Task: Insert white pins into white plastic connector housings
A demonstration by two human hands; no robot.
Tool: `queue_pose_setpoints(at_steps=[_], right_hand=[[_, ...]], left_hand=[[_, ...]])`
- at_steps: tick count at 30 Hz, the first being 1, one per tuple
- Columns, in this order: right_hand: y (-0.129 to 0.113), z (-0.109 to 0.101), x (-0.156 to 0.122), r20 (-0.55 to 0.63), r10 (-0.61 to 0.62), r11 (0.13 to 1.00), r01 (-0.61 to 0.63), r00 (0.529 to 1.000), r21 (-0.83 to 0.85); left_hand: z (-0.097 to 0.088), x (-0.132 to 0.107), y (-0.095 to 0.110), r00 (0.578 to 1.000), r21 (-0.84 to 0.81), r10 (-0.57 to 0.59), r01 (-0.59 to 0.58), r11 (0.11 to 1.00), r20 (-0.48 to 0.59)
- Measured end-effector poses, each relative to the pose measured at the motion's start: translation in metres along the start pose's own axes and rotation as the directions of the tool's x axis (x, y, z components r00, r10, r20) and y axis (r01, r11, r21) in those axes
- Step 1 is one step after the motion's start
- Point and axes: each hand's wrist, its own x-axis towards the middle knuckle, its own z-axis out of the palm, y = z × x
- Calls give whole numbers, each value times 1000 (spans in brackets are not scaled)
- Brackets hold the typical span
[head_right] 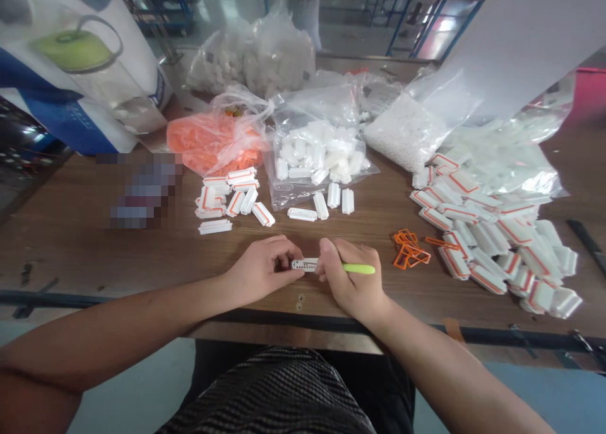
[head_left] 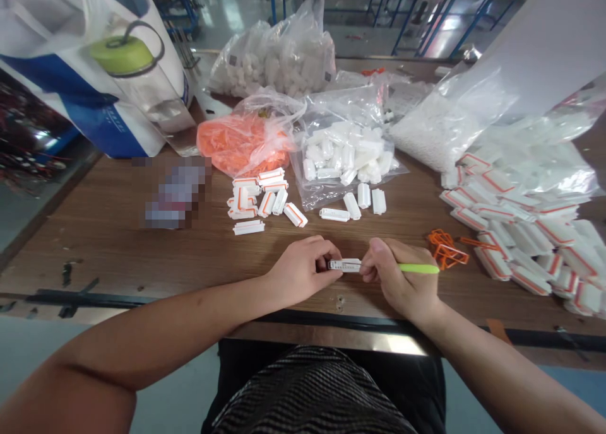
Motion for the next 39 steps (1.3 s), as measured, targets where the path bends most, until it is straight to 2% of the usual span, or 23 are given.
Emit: queue_pose_setpoints(at_steps=[10,17,30,35,37,39], right_hand=[[1,4,2,82,10,1000,-10,997,-3],[4,1,3,-8,131,988,-129,991,87],[6,3,1,17,105,993,-106,994,61],[4,2,2,45,70,997,-72,997,41],[2,2,3,76,8,1000,-8,997,-10],[0,1,3,119,-100,990,110,988,-89]], left_hand=[[0,0,0,1000,30,18,-18,999,-8],[-1,0,-2,999,27,38,-38,999,-1],[-1,0,-2,999,11,32,-32,999,-2],[-1,-1,-1,1000,7,22,-22,1000,6],[-1,-1,0,1000,10,17,-18,1000,3],[0,-1,1,1000,4,7,-7,1000,0]])
